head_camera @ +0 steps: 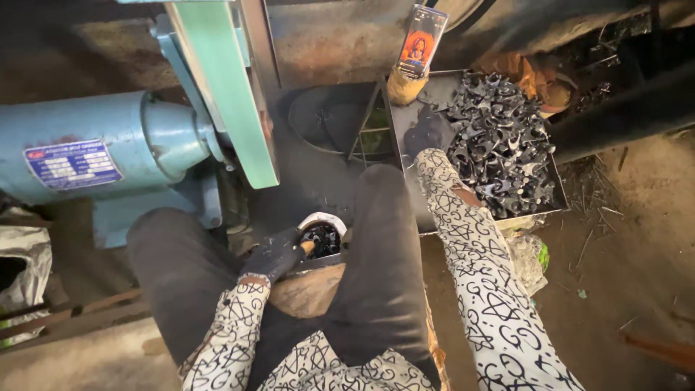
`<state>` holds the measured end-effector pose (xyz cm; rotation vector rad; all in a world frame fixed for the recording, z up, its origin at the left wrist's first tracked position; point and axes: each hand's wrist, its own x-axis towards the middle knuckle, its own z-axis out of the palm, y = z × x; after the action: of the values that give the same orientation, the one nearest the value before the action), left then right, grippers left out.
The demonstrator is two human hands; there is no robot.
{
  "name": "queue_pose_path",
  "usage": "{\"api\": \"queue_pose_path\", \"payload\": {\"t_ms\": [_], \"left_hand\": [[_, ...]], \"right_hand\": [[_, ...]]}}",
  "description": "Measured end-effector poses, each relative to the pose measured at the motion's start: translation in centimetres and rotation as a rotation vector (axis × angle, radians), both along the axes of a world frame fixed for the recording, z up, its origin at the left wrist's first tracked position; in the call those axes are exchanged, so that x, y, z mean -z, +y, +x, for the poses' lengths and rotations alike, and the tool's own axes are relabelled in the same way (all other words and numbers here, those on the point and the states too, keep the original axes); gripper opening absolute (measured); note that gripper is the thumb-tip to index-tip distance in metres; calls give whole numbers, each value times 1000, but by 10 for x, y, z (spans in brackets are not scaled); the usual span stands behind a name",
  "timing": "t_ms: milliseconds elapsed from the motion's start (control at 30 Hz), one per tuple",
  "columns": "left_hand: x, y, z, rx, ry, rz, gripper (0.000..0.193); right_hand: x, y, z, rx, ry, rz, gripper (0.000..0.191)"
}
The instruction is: The person sits cross-legged and repeatedly picks small metal parts from a tray, grinds them against a bench grinder to create sparks, and places the finished pieces back into the tray. The process is repeated continuously throughout the clip.
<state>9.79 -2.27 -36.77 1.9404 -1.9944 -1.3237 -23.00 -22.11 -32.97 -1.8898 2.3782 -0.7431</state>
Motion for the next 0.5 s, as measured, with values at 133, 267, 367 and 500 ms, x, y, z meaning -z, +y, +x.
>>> {"api": "queue_pose_path", "payload": {"t_ms": [133,267,367,500], "left_hand": [[15,-10,-7,-56,134,-201,50],[13,-29,-12,-403,646,-20,42],[3,-18,-1,-577,503,-89,36],[-1,8,13,-701,398,-256,29]], "right_hand": [[-17,33,50,-173,-239,-187,31],[-12,121,145,-429,-680,-102,37],[4,164,190,-549,-710,-110,30],[26,164,195,-659,-471,155,20]]}}
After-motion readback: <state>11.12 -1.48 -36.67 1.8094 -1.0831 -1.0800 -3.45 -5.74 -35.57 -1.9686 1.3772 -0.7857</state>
